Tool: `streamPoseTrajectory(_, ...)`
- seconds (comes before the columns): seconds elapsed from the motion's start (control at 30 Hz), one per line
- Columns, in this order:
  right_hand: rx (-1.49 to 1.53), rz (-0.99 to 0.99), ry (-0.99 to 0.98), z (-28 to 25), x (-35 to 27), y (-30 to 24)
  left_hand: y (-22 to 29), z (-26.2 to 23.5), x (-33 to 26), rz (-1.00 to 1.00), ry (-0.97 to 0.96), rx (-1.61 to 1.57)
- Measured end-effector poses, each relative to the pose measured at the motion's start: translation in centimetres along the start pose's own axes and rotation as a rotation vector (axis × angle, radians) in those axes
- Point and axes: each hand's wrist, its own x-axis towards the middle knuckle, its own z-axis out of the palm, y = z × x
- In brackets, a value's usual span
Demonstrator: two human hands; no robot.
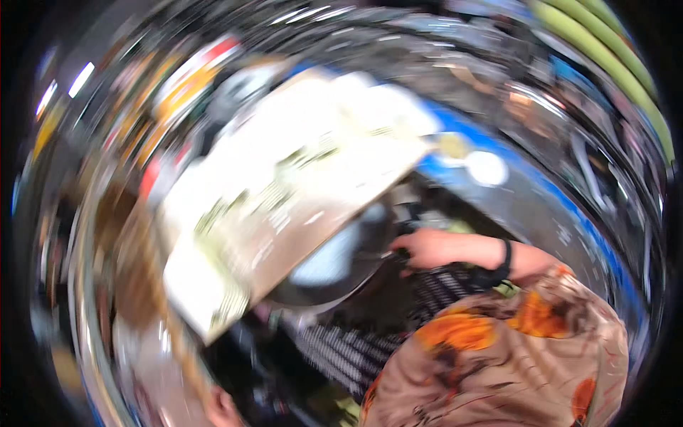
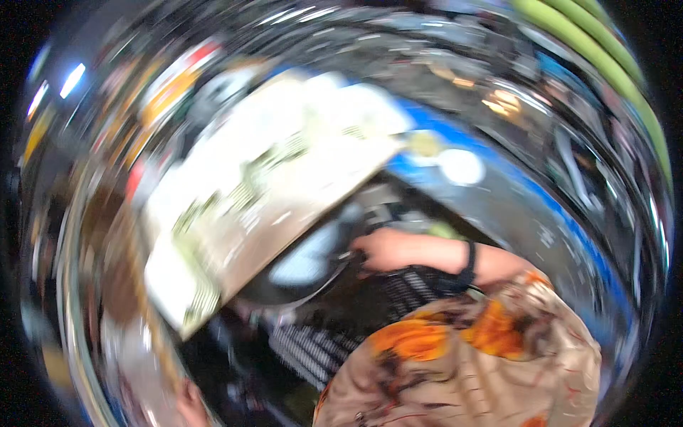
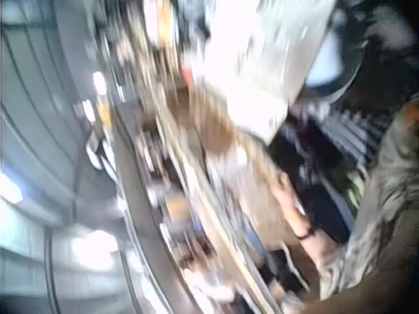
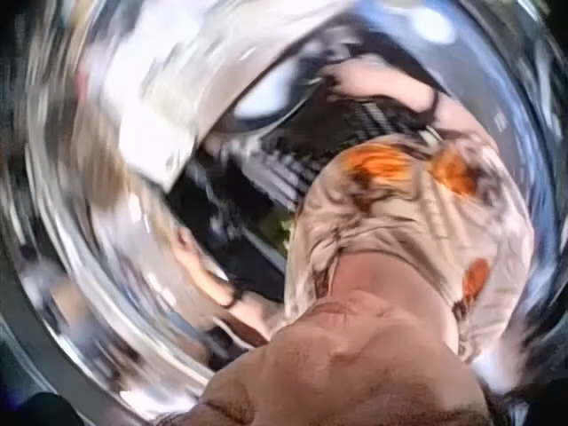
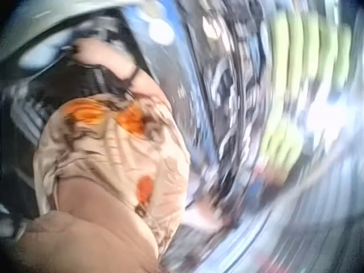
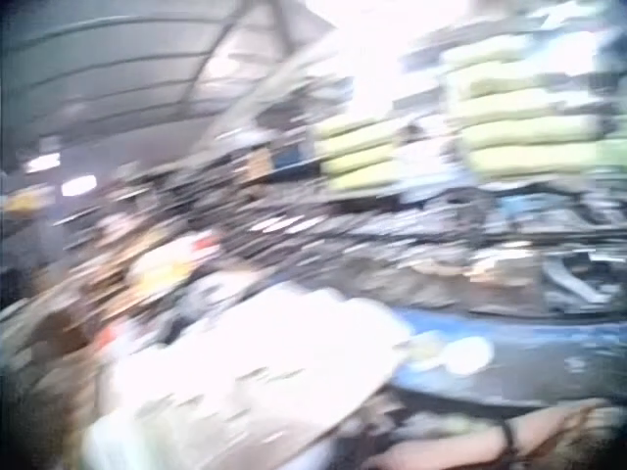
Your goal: Trimming excess lining or material and inserting foam insoles into shoes on a production line.
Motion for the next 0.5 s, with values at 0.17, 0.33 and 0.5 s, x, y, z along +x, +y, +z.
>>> streamPoseTrajectory(0.17, 0.389, 0.194, 0.254, -3.4, -7.6, 10.0, 21.1, 20.3, 4.8, 0.485, -0.389, -0.427)
streamPoseTrajectory(0.33, -0.003, 0.783, 0.853, -7.7, -21.7, 23.3, 29.0, 28.6, 2.4, 0.775, -0.456, 0.047)
streamPoseTrajectory(0.5, -0.268, 1.212, 1.408, -10.5, -37.1, 33.8, 30.7, 27.6, -0.1, 0.624, -0.525, 0.369)
